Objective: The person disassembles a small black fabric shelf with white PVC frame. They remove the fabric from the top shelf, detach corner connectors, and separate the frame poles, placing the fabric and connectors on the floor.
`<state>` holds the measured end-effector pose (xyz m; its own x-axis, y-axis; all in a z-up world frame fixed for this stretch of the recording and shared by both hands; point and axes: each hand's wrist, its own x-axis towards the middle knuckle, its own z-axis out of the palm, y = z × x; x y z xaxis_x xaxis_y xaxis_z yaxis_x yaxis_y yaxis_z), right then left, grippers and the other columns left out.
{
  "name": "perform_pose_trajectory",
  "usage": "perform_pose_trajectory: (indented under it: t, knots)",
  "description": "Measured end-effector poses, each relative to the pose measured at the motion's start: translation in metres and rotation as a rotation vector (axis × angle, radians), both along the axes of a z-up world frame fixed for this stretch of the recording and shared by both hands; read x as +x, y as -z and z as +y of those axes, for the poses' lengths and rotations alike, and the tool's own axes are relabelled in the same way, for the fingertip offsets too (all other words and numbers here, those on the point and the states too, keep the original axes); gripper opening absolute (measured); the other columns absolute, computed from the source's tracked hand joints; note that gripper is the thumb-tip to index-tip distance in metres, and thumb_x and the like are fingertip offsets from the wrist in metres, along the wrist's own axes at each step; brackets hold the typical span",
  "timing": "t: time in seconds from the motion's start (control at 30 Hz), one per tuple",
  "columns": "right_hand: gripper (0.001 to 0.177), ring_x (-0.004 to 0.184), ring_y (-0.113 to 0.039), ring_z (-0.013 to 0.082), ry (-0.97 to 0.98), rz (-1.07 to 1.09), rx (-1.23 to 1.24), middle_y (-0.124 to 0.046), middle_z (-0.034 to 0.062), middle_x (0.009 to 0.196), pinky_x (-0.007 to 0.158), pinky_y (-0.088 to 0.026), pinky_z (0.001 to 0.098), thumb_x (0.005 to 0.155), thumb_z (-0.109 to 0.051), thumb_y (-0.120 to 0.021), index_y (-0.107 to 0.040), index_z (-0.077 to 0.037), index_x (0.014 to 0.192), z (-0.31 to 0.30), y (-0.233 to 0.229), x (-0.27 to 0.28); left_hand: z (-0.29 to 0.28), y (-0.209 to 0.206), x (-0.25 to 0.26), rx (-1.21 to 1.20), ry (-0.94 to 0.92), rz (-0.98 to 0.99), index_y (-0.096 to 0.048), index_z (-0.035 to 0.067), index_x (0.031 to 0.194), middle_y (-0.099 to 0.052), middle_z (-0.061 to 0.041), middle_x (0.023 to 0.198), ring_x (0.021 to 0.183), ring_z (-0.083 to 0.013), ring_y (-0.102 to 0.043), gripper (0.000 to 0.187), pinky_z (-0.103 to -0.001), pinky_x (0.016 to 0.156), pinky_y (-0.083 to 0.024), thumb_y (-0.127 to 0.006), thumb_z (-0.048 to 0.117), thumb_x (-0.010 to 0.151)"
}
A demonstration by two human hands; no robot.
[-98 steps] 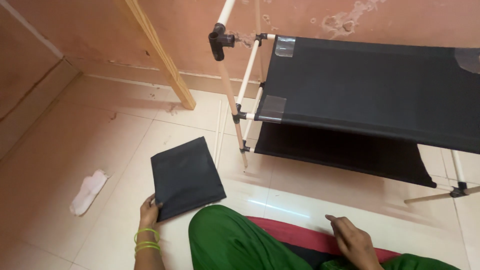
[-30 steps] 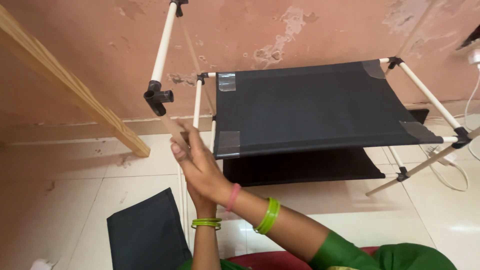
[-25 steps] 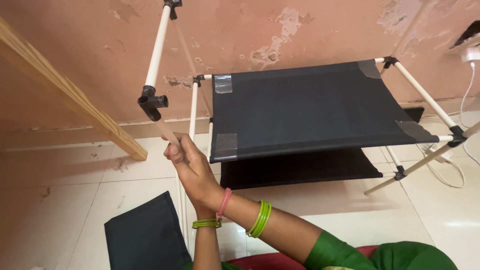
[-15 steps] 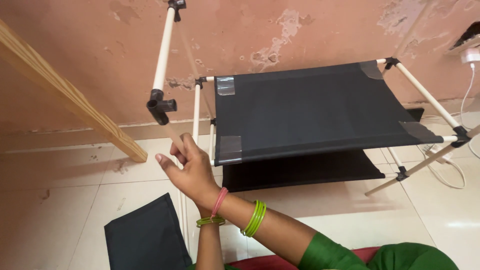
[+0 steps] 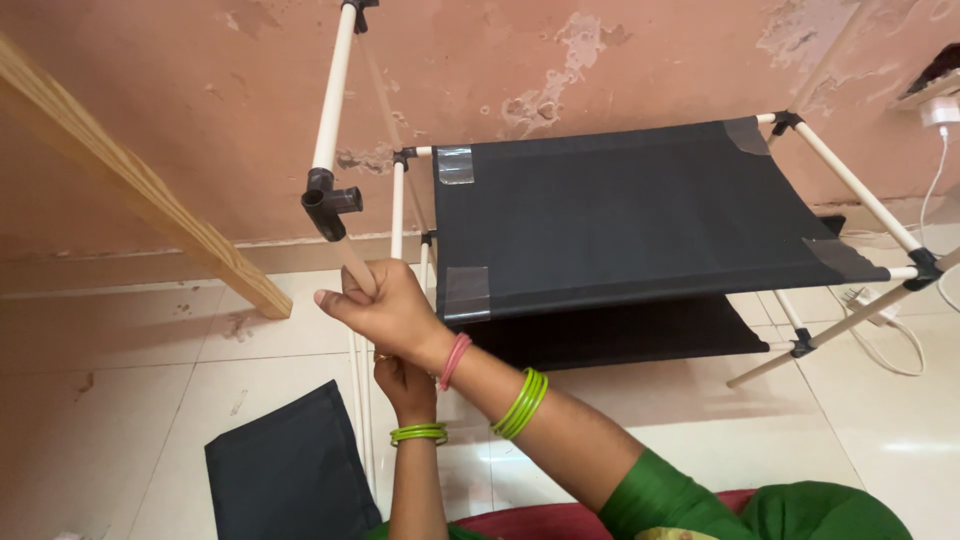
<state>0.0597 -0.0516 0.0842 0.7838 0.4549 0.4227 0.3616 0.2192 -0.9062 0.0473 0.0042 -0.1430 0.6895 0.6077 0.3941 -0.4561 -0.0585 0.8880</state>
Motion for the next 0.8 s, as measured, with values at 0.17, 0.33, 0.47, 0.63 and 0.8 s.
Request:
perform_pose_trajectory:
  t: [0.17,0.33,0.47,0.63,0.8]
  knots:
    - [0.06,0.057,-0.026,0.0057,-0.339,-0.011,-0.095,-0.028,-0.0068,0.057,0.049,-0.027,0.0269,0.087,-0.017,-0.081,-0.028,-0.013,0.059,-0.015,-0.006,0.025,-0.007,-0.021,-0.008,-0.078,0.056,-0.022,-0.059,0.001,0.129,-0.062,0.003,0.099,0.083,-0.0048,-0.052,0.027,-0.02,0.072,-0.044,-0.052,0.011,0.105]
    - [0.049,0.06,-0.031,0.0041,-0.029,0.032,0.063,-0.034,-0.0075,0.063,0.051,-0.029,0.0271,0.093,-0.022,-0.079,-0.037,-0.012,0.07,-0.007,0.0,-0.006,-0.004,-0.019,-0.006,0.042,0.007,0.006,-0.063,-0.003,0.123,-0.066,-0.005,0.104,0.09,-0.0123,-0.06,0.025,-0.026,0.076,-0.049,-0.06,0.013,0.105]
    - [0.028,0.052,-0.041,0.0046,0.35,-0.122,-0.056,-0.043,-0.0051,0.057,0.05,-0.036,0.0275,0.095,-0.025,-0.074,-0.051,-0.009,0.088,-0.003,0.001,-0.033,-0.001,-0.02,-0.005,0.16,-0.026,-0.014,-0.055,-0.002,0.13,-0.066,-0.009,0.12,0.108,-0.0179,-0.066,0.035,-0.03,0.088,-0.053,-0.062,0.014,0.1]
    - [0.029,0.054,-0.042,0.0029,0.267,-0.01,0.048,-0.046,-0.0055,0.058,0.048,-0.037,0.0272,0.091,-0.028,-0.075,-0.057,-0.007,0.083,0.002,-0.01,-0.031,0.002,-0.018,-0.008,0.245,-0.051,0.068,-0.062,-0.004,0.12,-0.07,-0.009,0.11,0.099,-0.0193,-0.068,0.032,-0.031,0.082,-0.054,-0.066,0.011,0.093]
    - [0.052,0.053,-0.033,0.0032,0.095,0.078,-0.001,-0.039,-0.0063,0.053,0.046,-0.028,0.0267,0.098,-0.033,-0.07,-0.049,-0.008,0.059,0.0,-0.012,-0.013,0.001,-0.006,-0.006,0.099,0.017,-0.031,-0.064,-0.006,0.108,-0.07,-0.007,0.095,0.085,-0.0119,-0.065,0.013,-0.026,0.073,-0.052,-0.063,0.006,0.101]
